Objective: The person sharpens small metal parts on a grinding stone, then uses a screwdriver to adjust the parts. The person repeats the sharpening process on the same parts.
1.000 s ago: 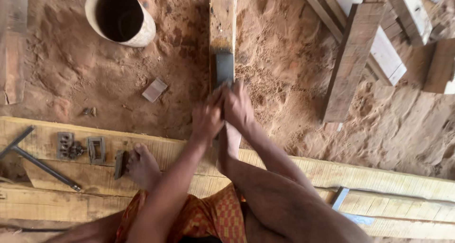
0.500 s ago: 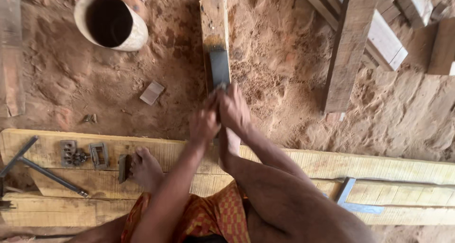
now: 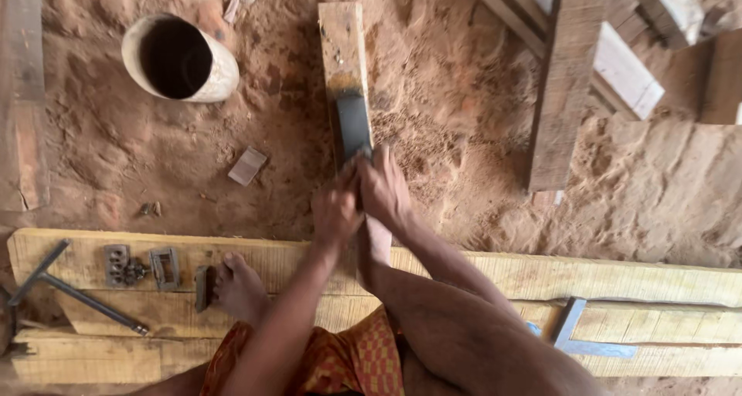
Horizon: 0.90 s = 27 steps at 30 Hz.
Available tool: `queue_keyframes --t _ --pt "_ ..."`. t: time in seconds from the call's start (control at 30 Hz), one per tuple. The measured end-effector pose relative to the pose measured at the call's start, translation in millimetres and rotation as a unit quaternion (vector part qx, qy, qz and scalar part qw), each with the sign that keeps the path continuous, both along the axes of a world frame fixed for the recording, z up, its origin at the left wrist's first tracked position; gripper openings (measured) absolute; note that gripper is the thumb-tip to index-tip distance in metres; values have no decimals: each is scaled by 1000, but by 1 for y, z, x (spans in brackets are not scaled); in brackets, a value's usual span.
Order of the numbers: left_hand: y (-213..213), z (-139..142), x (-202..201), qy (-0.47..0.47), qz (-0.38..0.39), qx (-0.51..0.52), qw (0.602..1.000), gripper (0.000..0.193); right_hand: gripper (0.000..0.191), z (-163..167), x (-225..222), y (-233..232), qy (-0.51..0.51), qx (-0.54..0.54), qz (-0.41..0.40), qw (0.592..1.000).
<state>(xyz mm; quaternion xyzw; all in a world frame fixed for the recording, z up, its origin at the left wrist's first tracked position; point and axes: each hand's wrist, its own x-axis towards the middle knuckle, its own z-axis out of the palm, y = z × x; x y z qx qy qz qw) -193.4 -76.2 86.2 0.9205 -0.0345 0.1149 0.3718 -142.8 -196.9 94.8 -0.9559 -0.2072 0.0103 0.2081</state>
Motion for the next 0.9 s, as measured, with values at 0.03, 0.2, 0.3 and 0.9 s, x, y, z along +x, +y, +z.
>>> queue_keyframes --t 0.03,0.2,0.3,0.9 --pt "-4 -2 -12 -20 19 51 998 38 24 0 -11 -3 1 -5 11 1000" --pt "-7 -34 48 123 -12 -12 992 28 20 -19 54 -9 78 -15 -26 996" --pt "0 -31 87 -12 -17 94 995 36 27 -14 84 -5 43 10 -57 997" --pt "6 -28 60 74 -32 12 997 35 12 -32 52 4 -9 4 -24 1000"
